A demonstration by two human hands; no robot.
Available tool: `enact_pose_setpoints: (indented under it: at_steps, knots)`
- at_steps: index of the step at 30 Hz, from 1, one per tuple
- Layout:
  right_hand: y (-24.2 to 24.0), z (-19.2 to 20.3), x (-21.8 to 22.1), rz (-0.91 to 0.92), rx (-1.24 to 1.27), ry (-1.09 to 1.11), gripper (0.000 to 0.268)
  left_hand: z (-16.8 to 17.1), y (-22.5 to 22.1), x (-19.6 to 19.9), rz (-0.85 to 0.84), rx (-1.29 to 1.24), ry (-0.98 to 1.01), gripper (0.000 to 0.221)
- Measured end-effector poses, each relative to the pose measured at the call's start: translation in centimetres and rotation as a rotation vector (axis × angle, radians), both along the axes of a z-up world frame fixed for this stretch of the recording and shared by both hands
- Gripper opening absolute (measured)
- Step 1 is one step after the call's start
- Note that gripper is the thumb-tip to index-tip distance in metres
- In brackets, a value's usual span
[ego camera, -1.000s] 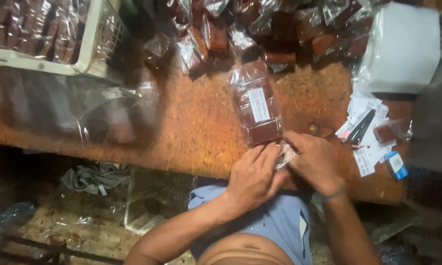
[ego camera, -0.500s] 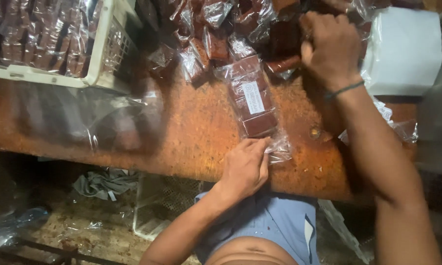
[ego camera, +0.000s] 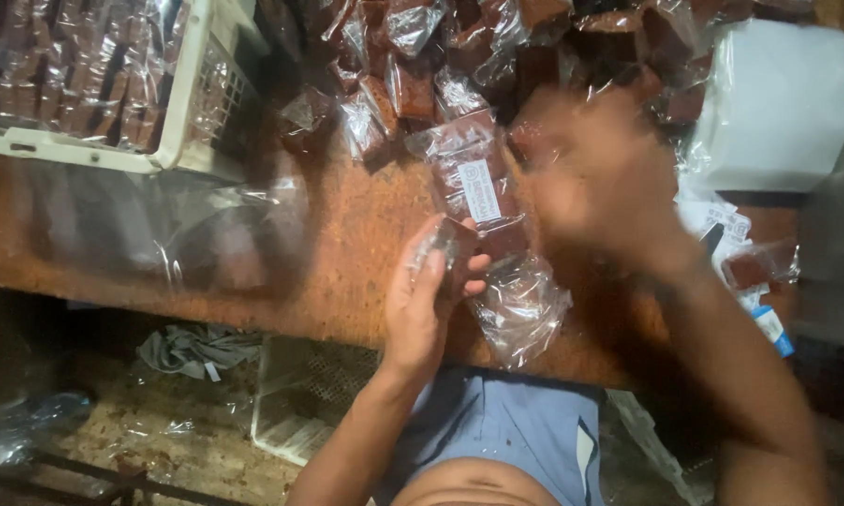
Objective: Packaging individual brownies into plastic sleeves, sealing them, and applying labels.
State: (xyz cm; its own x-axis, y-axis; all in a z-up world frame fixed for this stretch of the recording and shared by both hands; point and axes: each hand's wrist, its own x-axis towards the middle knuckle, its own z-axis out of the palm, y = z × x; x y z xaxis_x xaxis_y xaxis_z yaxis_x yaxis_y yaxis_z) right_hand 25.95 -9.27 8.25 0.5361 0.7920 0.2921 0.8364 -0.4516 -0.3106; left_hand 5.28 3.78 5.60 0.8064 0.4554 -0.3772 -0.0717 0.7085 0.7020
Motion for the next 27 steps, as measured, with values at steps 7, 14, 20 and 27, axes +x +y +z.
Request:
enact_pose_setpoints:
  at_steps: [7, 14, 20, 27]
  knots:
    - [-2.8, -6.1, 11.8, -0.371, -0.291, -0.445, 0.032, 1.3, 0.2, -0.4, -0.184, -0.156, -0.146, 0.075]
    - [-6.0, 2.8, -2.3, -0.298, 0.453, 0.883, 0.037, 1.8, 0.7, 0.3, -0.271, -0.223, -0.088, 0.06]
    - [-7.3, 1.2, -11.0, -0.352, 0.568, 1.101, 0.043, 2.6, -2.1, 1.5, -0.342, -0.126, -0.09, 0.057]
    - [-5.4, -0.1, -14.7, -0.211, 0.868, 1.143, 0.068, 2.7, -6.1, 0.5, -0.277, 0.599, -0.267, 0.052]
